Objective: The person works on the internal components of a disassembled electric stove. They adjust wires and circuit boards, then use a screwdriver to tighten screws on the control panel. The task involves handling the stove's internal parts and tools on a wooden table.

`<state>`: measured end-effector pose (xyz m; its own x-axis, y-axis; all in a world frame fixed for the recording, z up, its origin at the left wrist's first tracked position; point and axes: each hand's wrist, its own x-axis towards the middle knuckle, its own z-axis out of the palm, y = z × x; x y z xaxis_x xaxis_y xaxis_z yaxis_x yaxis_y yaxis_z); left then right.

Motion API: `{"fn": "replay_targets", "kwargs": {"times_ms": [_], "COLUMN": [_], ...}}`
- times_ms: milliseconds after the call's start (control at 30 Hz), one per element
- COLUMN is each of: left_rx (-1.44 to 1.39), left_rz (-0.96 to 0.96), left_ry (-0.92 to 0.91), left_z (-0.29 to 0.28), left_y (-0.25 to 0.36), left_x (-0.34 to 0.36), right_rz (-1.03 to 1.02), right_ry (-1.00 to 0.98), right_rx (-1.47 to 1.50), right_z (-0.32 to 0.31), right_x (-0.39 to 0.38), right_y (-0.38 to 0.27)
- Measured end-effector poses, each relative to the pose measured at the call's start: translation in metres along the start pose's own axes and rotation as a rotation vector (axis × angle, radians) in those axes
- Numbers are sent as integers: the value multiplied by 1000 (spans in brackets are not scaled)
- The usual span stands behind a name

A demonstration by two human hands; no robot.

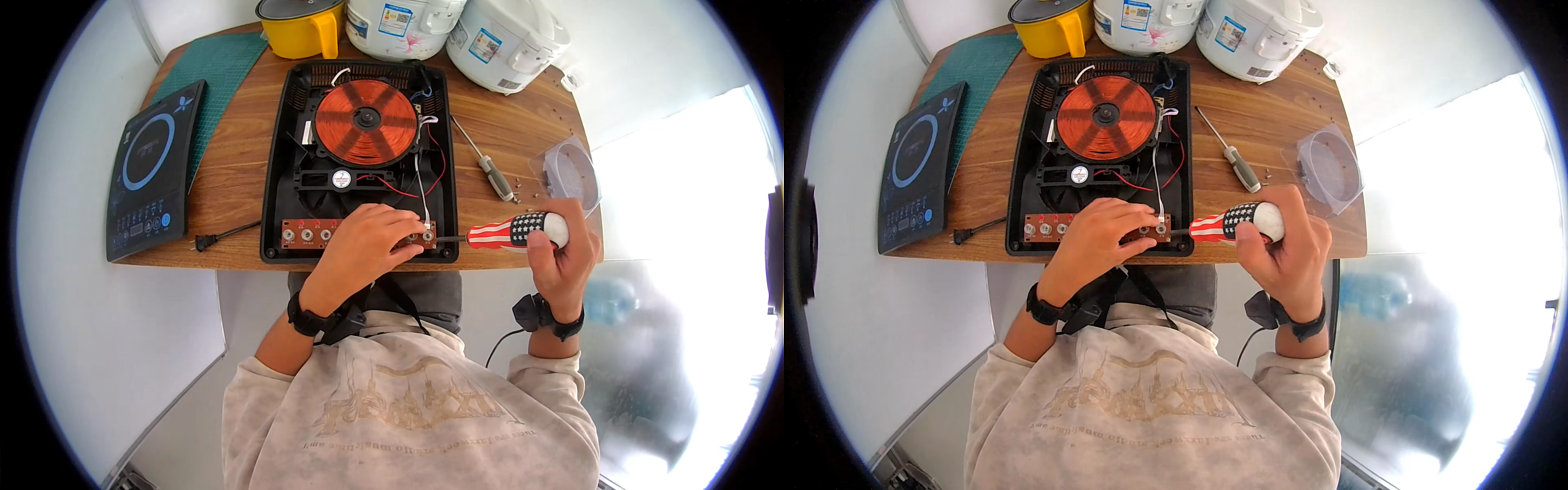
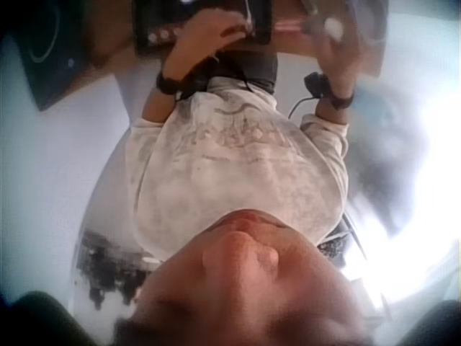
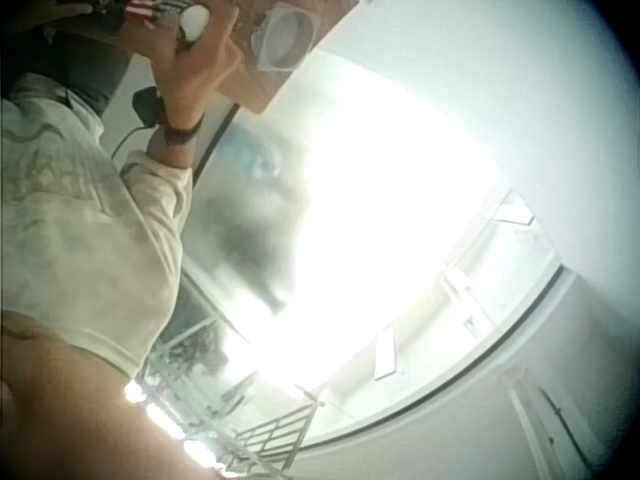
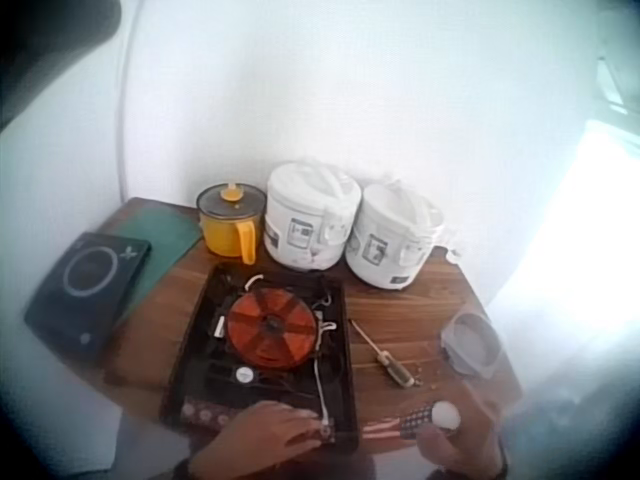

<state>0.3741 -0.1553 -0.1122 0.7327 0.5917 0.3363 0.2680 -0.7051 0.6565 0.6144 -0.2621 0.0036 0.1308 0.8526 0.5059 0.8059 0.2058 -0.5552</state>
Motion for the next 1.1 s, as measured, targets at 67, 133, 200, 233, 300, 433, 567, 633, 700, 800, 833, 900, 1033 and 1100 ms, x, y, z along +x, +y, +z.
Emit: {"fn": "replay_targets", "kwargs": {"times_ms": [67,133,200,233,300,433,567,633,700,800,833,900,1033,1100], "left_rx": [-8,-9,-3,1,9,22,20,18,18,17,15,13,23,31], "left_rz": [5,11,18,15,8,16,15,15,19,20,19,18,27,22], "left_ry": [11,19,23,18,9,13,20,21,19,28,25,17,27,29], "left_z": [1,2,1,1,1,2,5,6,5,2,2,0,-1,-2], "left_y": [0,1,2,1,1,4,6,7,10,13,14,16,19,20], "left_x": [-1,-2,-2,-2,-2,-2,-2,-2,-3,-4,-4,-4,-8,-9], "right_rz": [2,-4,-13,-16,-6,23,-46,-47,-196,-201,-166,-208,-319,-294], "right_ry": [-5,3,12,15,4,3,-36,-92,-83,-120,-141,-115,-290,-295], "right_rx": [-2,-10,-13,-14,-6,-6,-46,-32,-71,-18,17,216,268,300], "right_z": [1,0,0,-1,-2,-3,-5,-9,-11,-7,-6,1,-8,-11], "right_x": [-1,-4,-4,-4,-4,-6,-5,-2,10,13,13,5,12,16], "right_y": [-1,0,-1,-2,-1,0,-4,-9,-13,-24,-27,-19,-29,-32]}}
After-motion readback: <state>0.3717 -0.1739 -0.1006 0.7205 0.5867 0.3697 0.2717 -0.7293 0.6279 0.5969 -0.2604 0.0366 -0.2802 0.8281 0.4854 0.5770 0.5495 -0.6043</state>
